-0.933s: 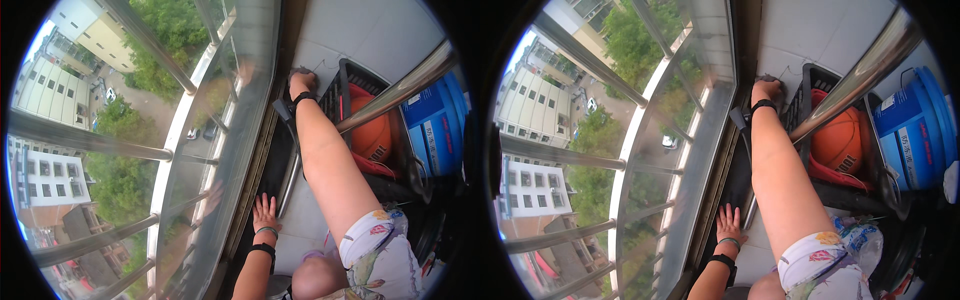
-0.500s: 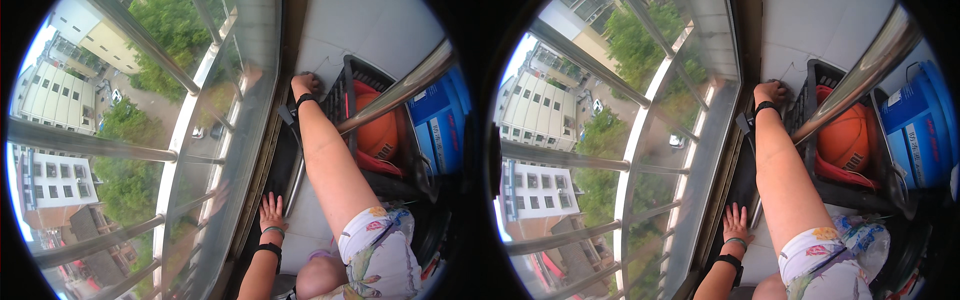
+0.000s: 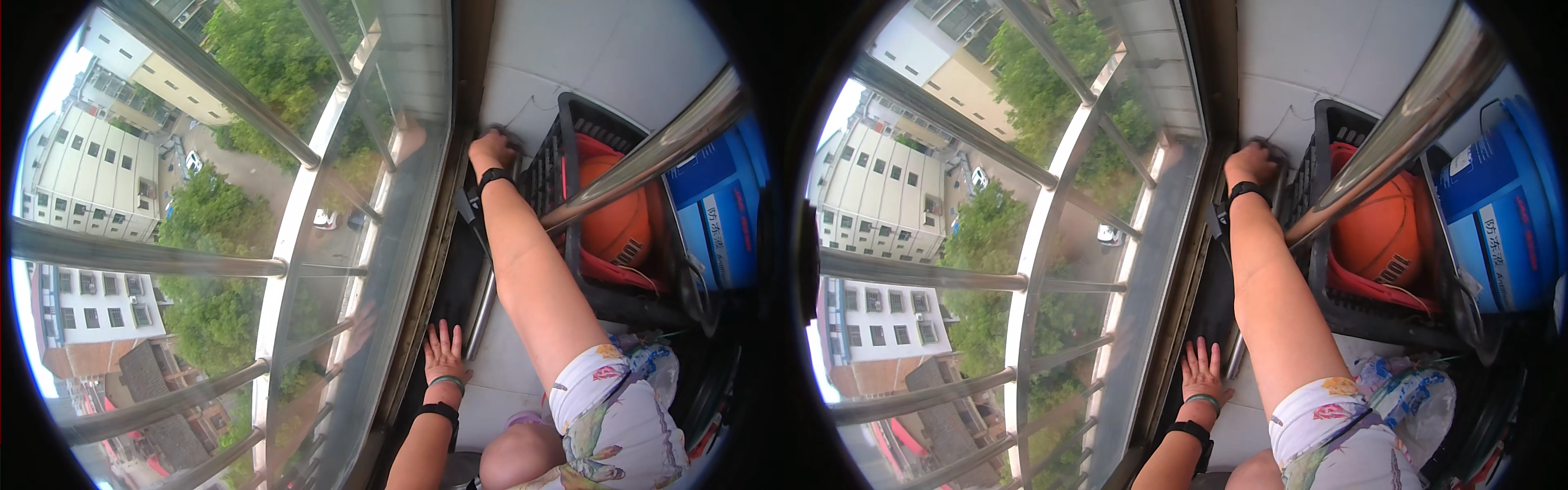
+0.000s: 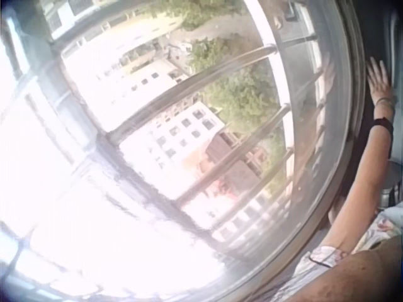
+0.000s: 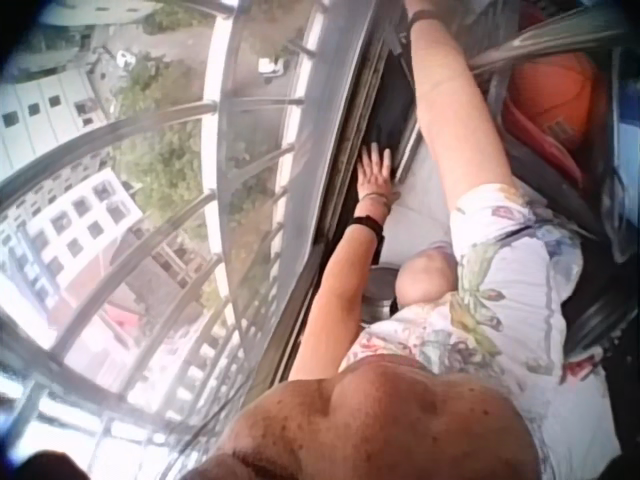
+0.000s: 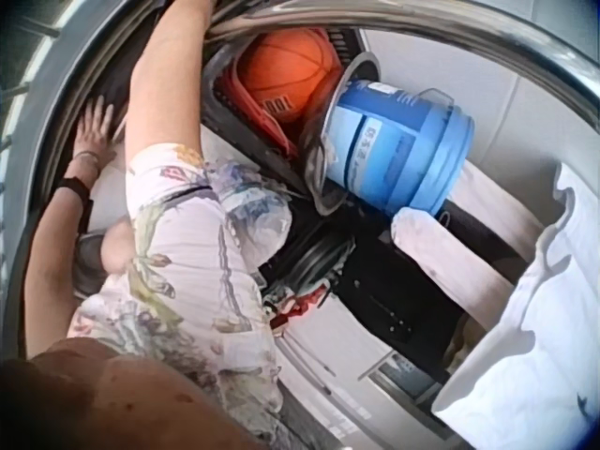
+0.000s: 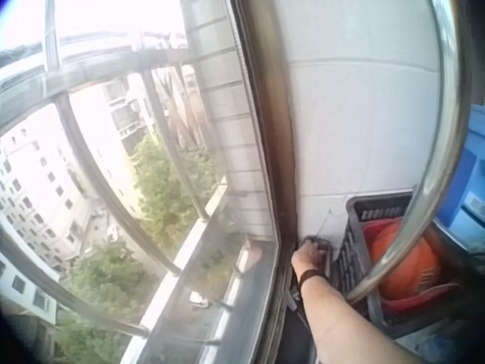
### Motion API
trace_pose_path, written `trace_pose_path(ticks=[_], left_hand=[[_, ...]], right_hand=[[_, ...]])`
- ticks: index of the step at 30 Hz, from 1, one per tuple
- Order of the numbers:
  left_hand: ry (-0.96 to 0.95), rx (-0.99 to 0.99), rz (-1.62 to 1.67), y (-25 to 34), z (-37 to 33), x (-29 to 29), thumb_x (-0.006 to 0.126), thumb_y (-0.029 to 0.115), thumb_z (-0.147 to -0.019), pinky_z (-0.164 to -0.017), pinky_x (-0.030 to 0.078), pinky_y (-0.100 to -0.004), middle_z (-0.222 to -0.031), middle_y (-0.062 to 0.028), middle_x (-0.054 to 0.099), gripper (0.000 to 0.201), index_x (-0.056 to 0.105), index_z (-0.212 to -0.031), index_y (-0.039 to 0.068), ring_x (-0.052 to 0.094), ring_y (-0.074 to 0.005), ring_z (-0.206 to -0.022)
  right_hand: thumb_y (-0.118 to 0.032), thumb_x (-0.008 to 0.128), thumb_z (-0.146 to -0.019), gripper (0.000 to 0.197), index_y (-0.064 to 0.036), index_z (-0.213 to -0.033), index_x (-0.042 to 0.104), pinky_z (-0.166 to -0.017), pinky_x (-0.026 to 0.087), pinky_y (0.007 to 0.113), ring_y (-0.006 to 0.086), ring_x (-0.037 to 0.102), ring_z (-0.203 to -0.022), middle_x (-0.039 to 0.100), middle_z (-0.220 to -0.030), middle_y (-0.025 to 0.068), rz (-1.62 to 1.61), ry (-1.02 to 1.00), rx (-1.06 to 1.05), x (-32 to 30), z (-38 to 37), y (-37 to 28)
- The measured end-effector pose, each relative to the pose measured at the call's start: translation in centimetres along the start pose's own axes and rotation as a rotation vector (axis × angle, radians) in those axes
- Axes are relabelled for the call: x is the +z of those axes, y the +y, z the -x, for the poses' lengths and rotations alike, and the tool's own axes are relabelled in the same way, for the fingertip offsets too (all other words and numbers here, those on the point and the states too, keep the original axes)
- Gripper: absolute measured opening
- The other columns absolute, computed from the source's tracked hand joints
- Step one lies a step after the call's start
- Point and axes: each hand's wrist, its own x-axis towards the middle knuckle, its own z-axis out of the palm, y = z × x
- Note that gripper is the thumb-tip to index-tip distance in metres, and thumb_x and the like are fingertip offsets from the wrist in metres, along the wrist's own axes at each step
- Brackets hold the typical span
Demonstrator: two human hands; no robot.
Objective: Cleaning and wiping a balcony window glass using a damp rag.
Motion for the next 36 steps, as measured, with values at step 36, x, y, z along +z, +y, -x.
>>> trace_pose_path(ticks=[36], left_hand=[[-0.003,-0.049,-0.018,0.6,0.6,0.0,0.063,0.054,-0.068,-0.107,0.008,-0.0448,-0.146,-0.0146,-0.006,0.105,-0.002,-0.141,0.015,-0.001,-0.0358,-0.134]], right_hand=[[-0.019,0.038,-0.089,0.026,-0.0074,-0.105,0.054,-0.089,0.043,0.039,0.0321,0.046,-0.107,0.046,-0.117,0.0105,-0.304,0.058,0.131,-0.4,5.7,1.6]])
